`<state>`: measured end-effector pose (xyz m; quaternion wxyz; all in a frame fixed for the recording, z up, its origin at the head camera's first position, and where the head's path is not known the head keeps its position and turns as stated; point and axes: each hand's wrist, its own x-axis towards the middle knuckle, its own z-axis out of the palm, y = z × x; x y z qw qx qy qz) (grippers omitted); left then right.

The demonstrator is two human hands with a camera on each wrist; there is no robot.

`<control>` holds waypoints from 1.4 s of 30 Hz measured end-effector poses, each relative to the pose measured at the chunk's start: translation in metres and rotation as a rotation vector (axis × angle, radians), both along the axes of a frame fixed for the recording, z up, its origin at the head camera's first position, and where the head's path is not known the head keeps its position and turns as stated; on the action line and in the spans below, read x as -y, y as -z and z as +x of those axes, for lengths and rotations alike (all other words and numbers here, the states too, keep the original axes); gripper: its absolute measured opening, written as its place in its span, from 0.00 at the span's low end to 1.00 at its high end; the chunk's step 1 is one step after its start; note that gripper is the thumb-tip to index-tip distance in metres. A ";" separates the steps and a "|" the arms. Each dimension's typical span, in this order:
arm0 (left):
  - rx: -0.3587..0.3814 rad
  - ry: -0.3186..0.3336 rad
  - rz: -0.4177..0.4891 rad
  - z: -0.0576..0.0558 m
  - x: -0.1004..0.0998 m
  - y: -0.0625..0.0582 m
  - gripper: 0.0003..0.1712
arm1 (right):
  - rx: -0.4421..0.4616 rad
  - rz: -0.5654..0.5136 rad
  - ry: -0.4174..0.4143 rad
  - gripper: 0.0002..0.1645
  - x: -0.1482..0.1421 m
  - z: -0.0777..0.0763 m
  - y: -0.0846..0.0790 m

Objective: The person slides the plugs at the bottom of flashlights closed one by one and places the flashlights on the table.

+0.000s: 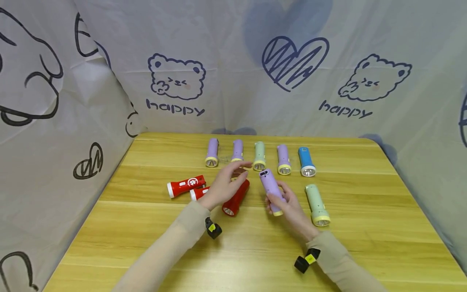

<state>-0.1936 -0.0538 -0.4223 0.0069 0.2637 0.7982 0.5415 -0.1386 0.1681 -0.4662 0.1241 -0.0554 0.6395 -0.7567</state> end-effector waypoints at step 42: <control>0.524 0.046 0.238 0.006 -0.021 0.004 0.23 | -0.658 0.655 0.236 0.19 0.001 0.002 0.011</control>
